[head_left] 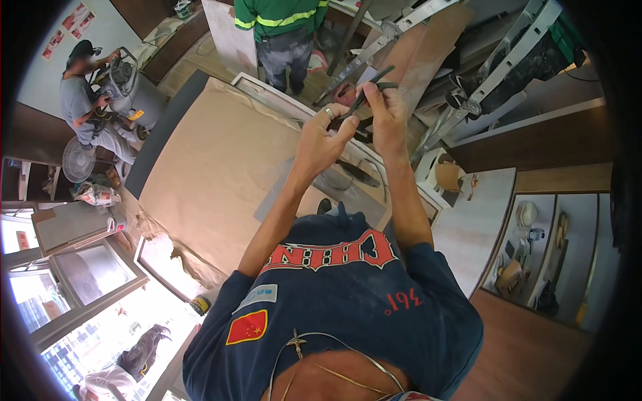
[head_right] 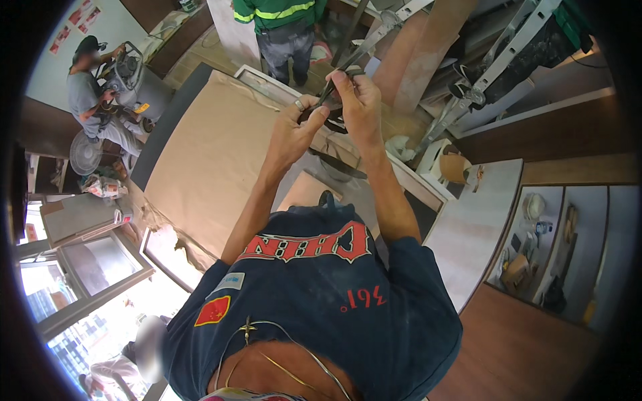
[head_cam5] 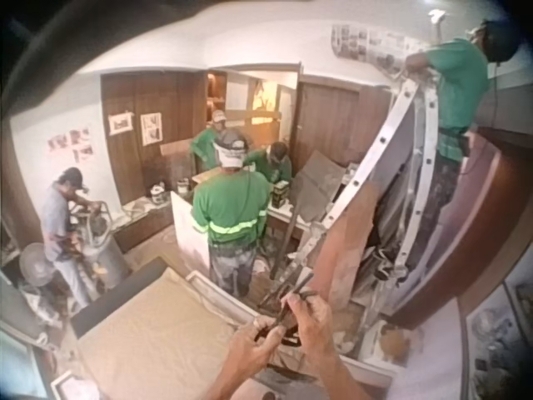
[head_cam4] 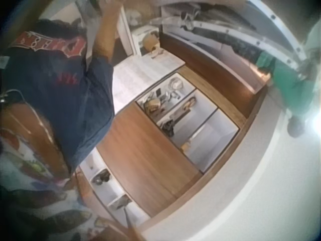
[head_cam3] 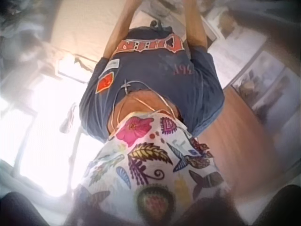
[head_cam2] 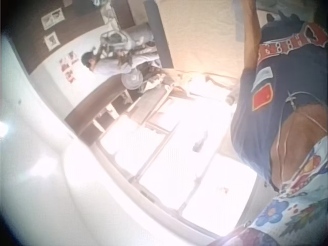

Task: The person uses a utility knife to cut a large sheet of material on a workbench. They then handle a bundle of black cables, untangling and organizing them. Other workers are visible in the background.

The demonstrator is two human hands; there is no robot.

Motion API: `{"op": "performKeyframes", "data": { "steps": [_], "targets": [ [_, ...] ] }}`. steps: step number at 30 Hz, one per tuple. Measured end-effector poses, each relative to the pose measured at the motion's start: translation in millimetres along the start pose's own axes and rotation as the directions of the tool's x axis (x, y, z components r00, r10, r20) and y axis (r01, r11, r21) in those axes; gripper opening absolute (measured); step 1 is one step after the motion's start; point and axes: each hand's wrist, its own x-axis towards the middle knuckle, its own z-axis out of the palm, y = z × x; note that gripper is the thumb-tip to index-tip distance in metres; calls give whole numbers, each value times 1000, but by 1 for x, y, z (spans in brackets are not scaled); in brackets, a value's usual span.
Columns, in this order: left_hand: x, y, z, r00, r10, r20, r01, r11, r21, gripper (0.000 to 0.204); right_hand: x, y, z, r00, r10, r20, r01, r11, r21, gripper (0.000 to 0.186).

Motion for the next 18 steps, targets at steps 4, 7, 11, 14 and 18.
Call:
{"op": "performKeyframes", "data": {
  "steps": [4,7,11,14,18],
  "targets": [
    [-7,-5,9,995,65,-71,-61,996,64,22,0,7,4,991,121,-65,-108,978,177,26],
    [-16,0,16,997,8,-82,-3,997,71,22,3,15,7,987,127,-96,-100,965,241,24],
    [-15,-12,19,993,71,-98,-70,997,9,23,6,18,9,982,162,-102,-124,945,302,23],
    [-17,-11,20,995,31,-95,-33,999,-13,21,8,23,7,982,167,-89,-135,947,291,23],
    [-14,-22,3,997,-67,-27,62,989,-137,20,7,9,7,994,110,30,-113,983,147,26]
  ]
}}
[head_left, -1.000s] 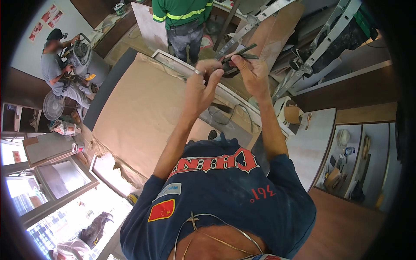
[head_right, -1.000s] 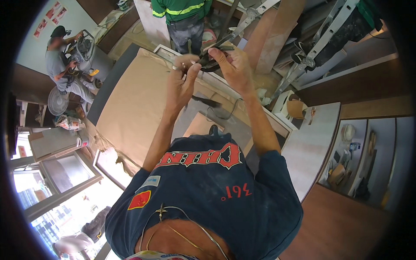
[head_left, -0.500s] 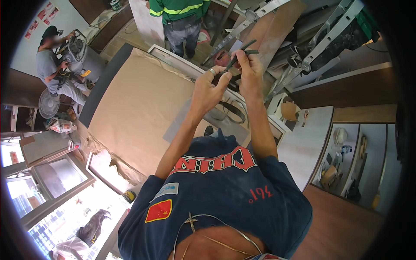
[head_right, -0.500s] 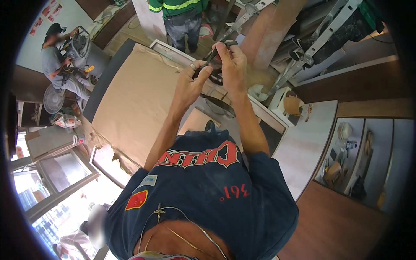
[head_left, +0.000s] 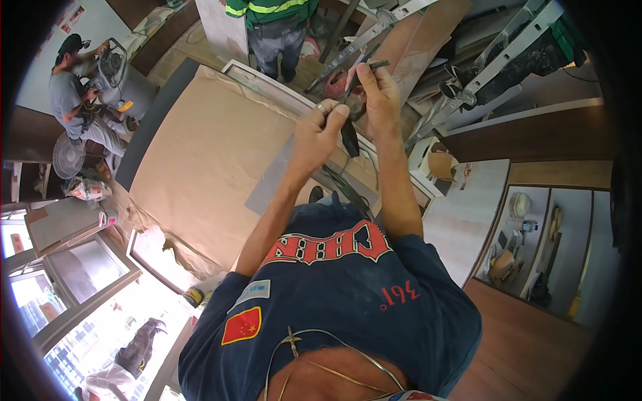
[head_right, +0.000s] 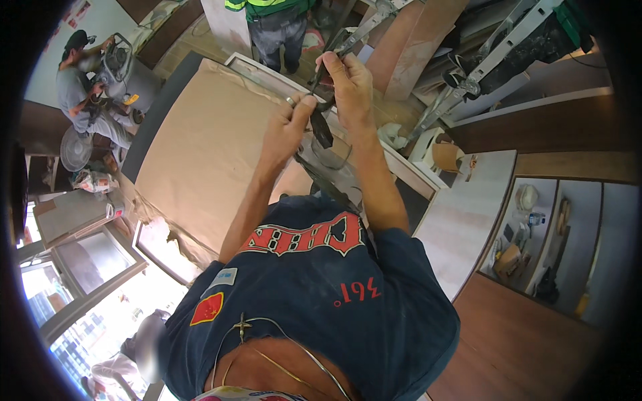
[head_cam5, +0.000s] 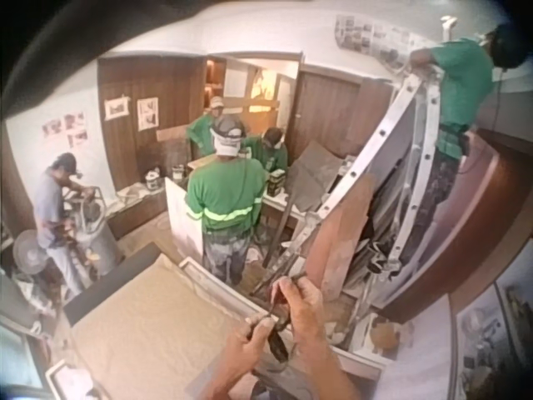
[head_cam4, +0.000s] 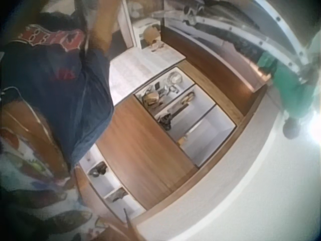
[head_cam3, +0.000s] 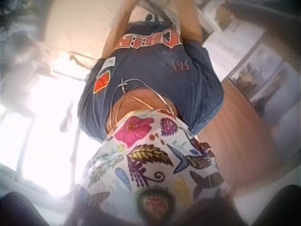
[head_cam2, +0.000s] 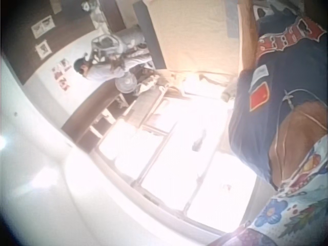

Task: The person uses a utility knife to cut a large sheet of material on a workbench. They then handle a bundle of black cables, untangling and organizing them. Other workers are visible in the background.

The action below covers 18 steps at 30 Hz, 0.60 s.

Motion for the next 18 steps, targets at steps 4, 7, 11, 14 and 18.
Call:
{"op": "performKeyframes", "data": {
  "steps": [4,7,11,14,18],
  "targets": [
    [13,11,-8,999,11,35,-8,997,-82,19,1,-21,-3,979,-10,202,27,996,-80,30],
    [14,7,4,995,53,-80,-65,986,-153,20,-7,-29,5,984,-51,171,67,994,-88,26],
    [3,5,8,993,77,-90,-83,994,-75,23,-8,-12,1,993,-88,83,96,991,-96,24],
    [-5,-1,15,987,145,-65,-147,988,-37,24,-9,-7,2,998,-67,17,68,995,-68,22],
    [-8,1,16,995,94,-35,-96,994,-43,24,-7,5,1,998,-42,-36,44,998,43,21]
  ]
}}
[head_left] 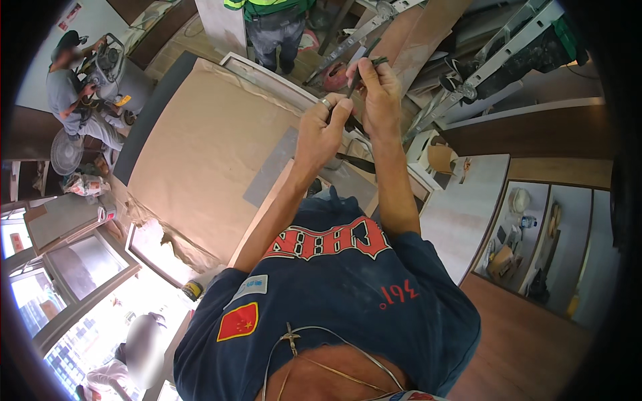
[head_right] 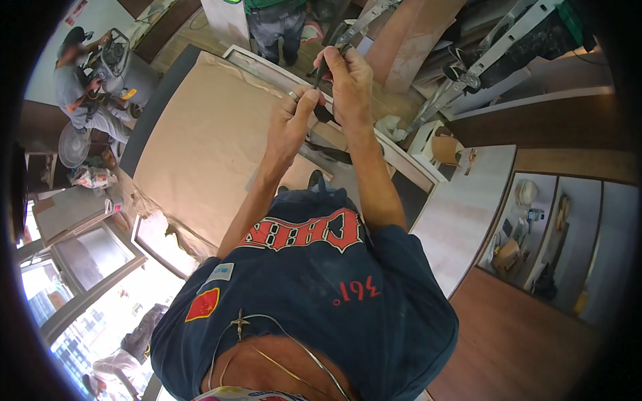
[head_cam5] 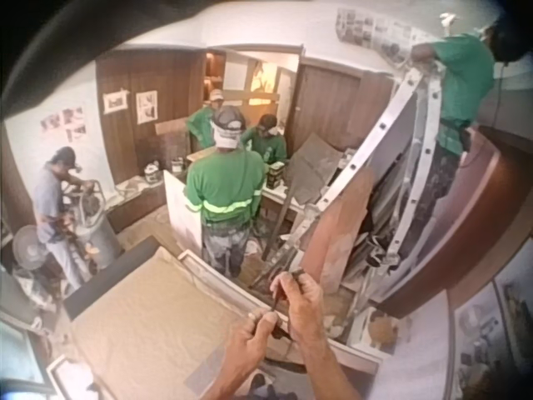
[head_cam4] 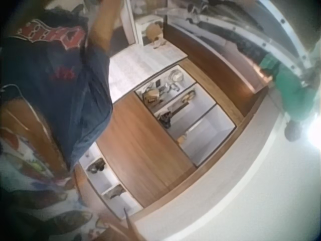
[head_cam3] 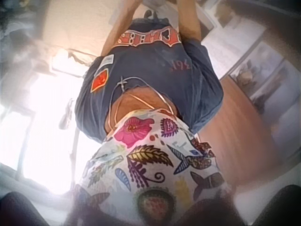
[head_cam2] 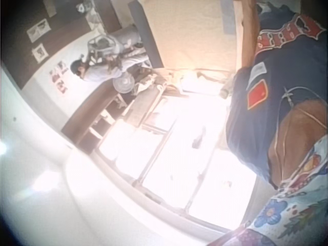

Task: The person uses a utility knife to cut a large sheet of material on a workbench. They then handle a bundle of black cables, untangling and organizing them. Other workers are visible in the background.

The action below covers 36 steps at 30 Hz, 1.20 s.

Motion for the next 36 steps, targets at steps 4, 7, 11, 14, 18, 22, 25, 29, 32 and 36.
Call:
{"op": "performKeyframes", "data": {
  "steps": [4,7,11,14,18,22,25,29,32,36],
  "targets": [
    [-4,15,3,999,-33,36,33,999,14,28,3,1,-1,1000,4,-23,-1,995,101,22],
    [-4,16,-6,985,-115,129,129,985,-111,32,5,4,4,1000,26,7,-27,995,94,23],
    [7,23,-13,976,-58,212,110,964,-243,36,25,-11,-5,991,43,127,-25,990,-139,24],
    [8,23,-16,989,-60,138,87,976,-199,32,17,-39,-1,987,-111,120,134,969,-208,27],
    [9,30,-14,992,-126,19,127,977,-171,28,-12,-45,-11,884,-159,439,392,764,-512,19],
    [12,20,-16,992,-103,76,111,988,-110,28,-17,-47,-11,876,-244,416,467,643,-607,12],
    [10,18,-15,987,-103,125,112,991,-71,30,-10,-43,-16,850,-328,411,524,597,-607,11],
    [8,18,-15,984,-88,158,91,996,-12,32,-7,-44,-27,879,-229,417,457,655,-602,12],
    [5,18,-14,988,-53,142,43,997,69,31,-7,-43,-31,909,-148,390,366,732,-575,14],
    [3,21,-9,997,-27,65,14,982,187,30,-10,-40,-33,945,-66,320,229,832,-505,14]
  ]
}}
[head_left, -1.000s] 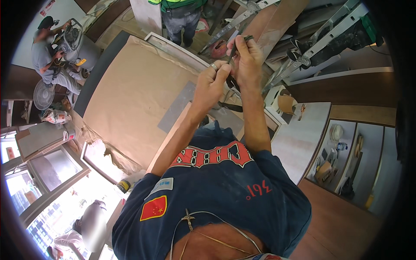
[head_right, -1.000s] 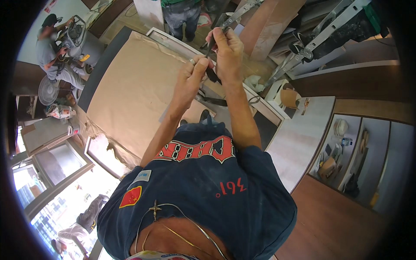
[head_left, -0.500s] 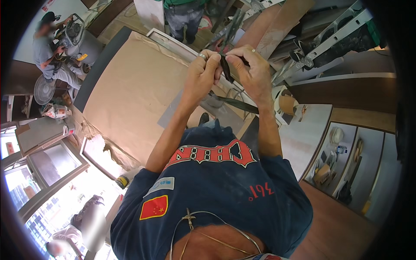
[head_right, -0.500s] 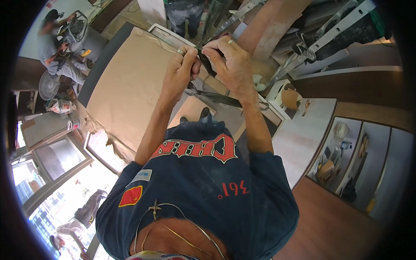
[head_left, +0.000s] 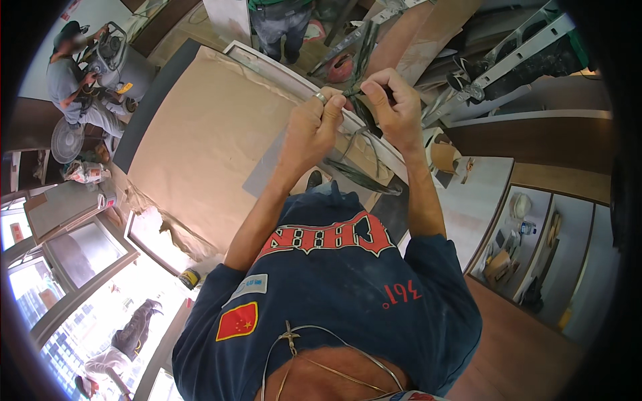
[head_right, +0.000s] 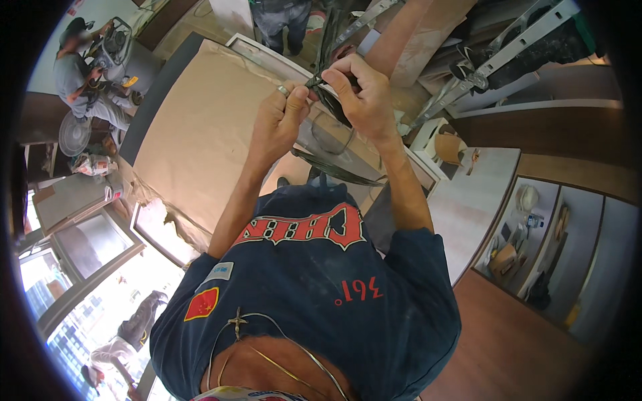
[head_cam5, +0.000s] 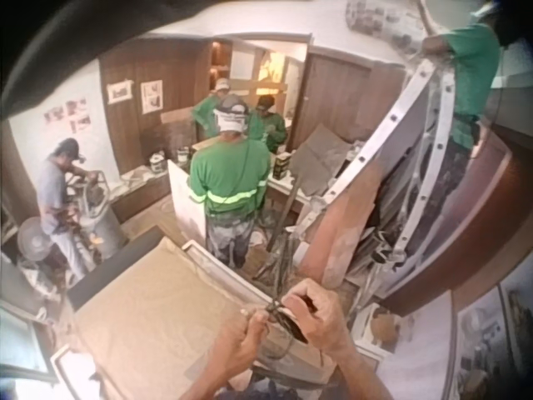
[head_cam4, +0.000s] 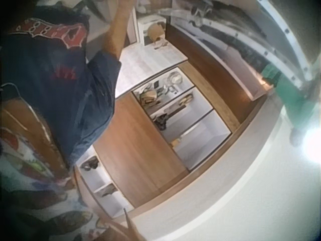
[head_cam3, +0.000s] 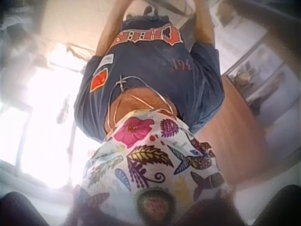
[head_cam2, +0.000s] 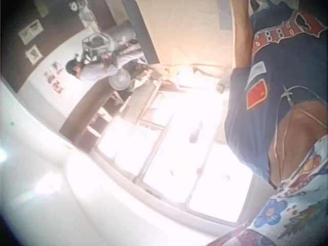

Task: The person uses a utility knife to cut a large sheet of material on a workbench. They then handle a bundle of black cables, untangling and organizing them. Other workers are visible in the background.

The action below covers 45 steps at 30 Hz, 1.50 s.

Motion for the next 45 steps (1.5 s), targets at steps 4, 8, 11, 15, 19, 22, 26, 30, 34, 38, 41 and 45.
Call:
{"op": "performKeyframes", "data": {
  "steps": [4,8,11,15,19,22,26,30,34,38,41,45],
  "targets": [
    [-2,1,1,995,78,-64,-65,979,194,25,-4,2,-3,997,-76,-10,75,995,-63,15],
    [-2,-1,7,991,84,-101,-59,972,229,15,-5,6,-8,994,-106,-21,103,990,-101,16],
    [2,-4,8,991,53,-123,-32,986,166,13,0,13,-14,987,-154,43,158,980,-121,15],
    [7,-7,6,993,22,-113,-18,999,35,14,-7,15,-11,997,-30,78,30,1000,0,11],
    [8,-7,4,998,31,-56,-29,999,32,19,-13,13,-4,999,-32,29,33,999,-29,14],
    [6,-5,-2,999,-25,48,25,1000,10,23,-15,12,-2,1000,-13,9,14,999,-49,16],
    [8,-15,-18,966,-97,240,122,988,-91,28,-1,32,-16,999,44,-24,-46,997,-57,19],
    [9,-30,-37,871,-251,423,306,950,-66,31,10,55,-31,996,62,-66,-61,998,15,18],
    [2,-47,-41,853,-302,426,353,934,-45,30,18,89,-42,981,127,-144,-97,975,201,20],
    [-4,-59,-49,878,-365,310,392,919,-28,29,24,141,-58,978,93,-189,-78,993,90,22],
    [-7,-70,-60,886,-401,234,425,903,-62,30,22,166,-63,986,96,-140,-88,994,68,23],
    [-9,-95,-78,926,-373,58,370,927,55,28,8,176,-59,941,338,-5,-320,894,313,21]
  ]
}}
